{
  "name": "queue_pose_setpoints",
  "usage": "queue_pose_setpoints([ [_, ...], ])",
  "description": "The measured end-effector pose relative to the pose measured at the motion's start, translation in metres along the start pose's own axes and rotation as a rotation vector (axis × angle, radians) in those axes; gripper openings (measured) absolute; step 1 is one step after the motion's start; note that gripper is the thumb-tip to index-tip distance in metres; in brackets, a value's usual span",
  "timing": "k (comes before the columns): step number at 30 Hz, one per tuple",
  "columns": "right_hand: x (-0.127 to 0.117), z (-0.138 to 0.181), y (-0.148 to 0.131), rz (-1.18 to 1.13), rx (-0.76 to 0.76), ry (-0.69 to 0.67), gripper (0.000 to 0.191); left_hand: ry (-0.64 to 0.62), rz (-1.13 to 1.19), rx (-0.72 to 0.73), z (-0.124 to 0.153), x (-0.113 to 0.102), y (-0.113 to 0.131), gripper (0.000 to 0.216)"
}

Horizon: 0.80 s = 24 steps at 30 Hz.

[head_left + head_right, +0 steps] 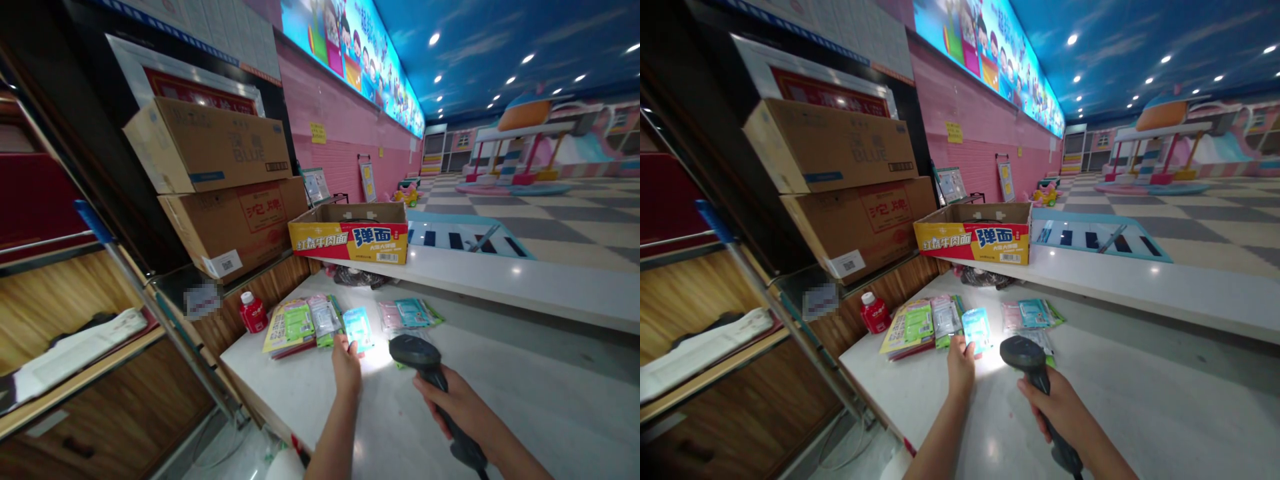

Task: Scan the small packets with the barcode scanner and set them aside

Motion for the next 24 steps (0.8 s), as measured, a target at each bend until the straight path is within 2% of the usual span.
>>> queue_pose_setpoints([
  [6, 0.002, 0.002, 0.001, -0.033, 0.004, -0.001, 0.038, 0.003, 0.050, -0.005, -0.001, 0.002, 0.000, 0.025],
  [11, 0.000, 0.001, 0.005, -0.081, -0.025, 0.051, 0.039, -0.013, 0.140, -0.002, 0.006, 0.003, 0.002, 0.028],
  [15, -0.006, -0.002, 0.012, -0.033, 0.039, 0.005, 0.040, -0.007, 0.216, -0.003, 0.007, -0.005, 0.009, 0.031],
  [19, -0.009, -0.002, 0.015, -0.005, 0.045, 0.027, 0.043, 0.128, 0.178, 0.004, -0.018, -0.040, 0.024, 0.030],
  [24, -0.008, 0.000, 0.012, 0.036, 0.059, 0.011, 0.052, 0.370, -0.298, -0.016, -0.073, -0.112, 0.039, 0.010],
])
Point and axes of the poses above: each hand's wrist, its own z-axis away from the middle knuckle, its own x-axis out of the palm, y = z × x, the point moved 3 cm from there along -z, towards the middle knuckle, and after that the axes turned 15 degrees about -z, right-handed, at the moved point
